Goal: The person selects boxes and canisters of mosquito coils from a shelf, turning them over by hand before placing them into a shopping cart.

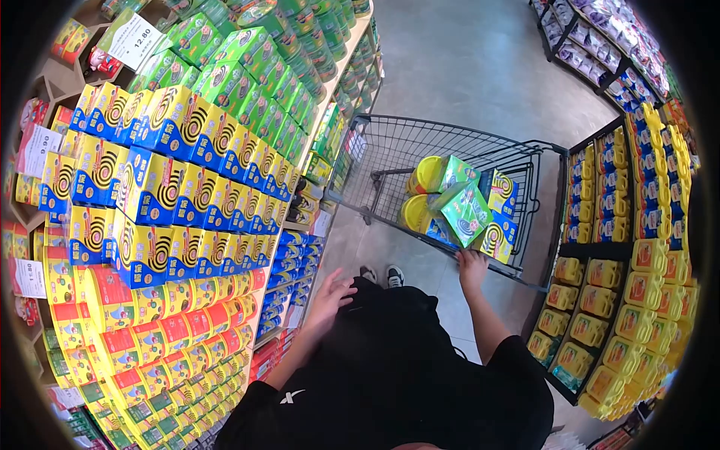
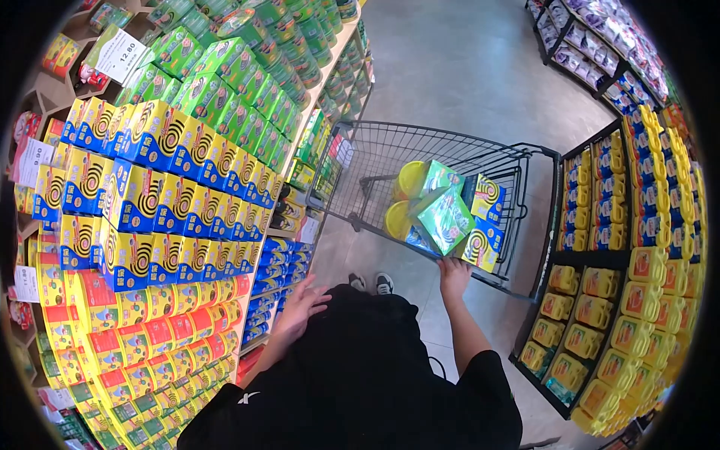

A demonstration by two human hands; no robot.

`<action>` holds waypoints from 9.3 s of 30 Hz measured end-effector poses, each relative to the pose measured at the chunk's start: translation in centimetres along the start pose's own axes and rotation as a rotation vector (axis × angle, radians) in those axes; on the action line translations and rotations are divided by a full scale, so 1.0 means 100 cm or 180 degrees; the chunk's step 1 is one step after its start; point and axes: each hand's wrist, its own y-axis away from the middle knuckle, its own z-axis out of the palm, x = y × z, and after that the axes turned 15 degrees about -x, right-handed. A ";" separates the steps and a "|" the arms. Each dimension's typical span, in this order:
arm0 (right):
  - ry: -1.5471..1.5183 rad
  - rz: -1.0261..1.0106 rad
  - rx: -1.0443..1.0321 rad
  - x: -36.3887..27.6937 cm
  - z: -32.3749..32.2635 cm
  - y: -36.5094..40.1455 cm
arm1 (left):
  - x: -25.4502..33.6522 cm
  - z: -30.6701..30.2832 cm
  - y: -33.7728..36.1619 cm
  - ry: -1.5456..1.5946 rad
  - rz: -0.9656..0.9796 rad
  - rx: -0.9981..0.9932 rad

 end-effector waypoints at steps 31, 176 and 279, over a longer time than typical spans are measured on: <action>-0.2007 0.0103 -0.1891 -0.191 -0.155 -0.201 | 0.142 -0.123 -0.134 0.0381 0.0082 -0.0197; -0.2372 -0.3214 -0.2229 -0.370 -0.205 -0.281 | 0.223 -0.090 -0.079 0.1650 0.2772 -0.0645; -0.4803 -0.0044 -0.3626 -0.333 -0.120 -0.279 | 0.205 -0.074 -0.132 0.2111 0.1130 0.0314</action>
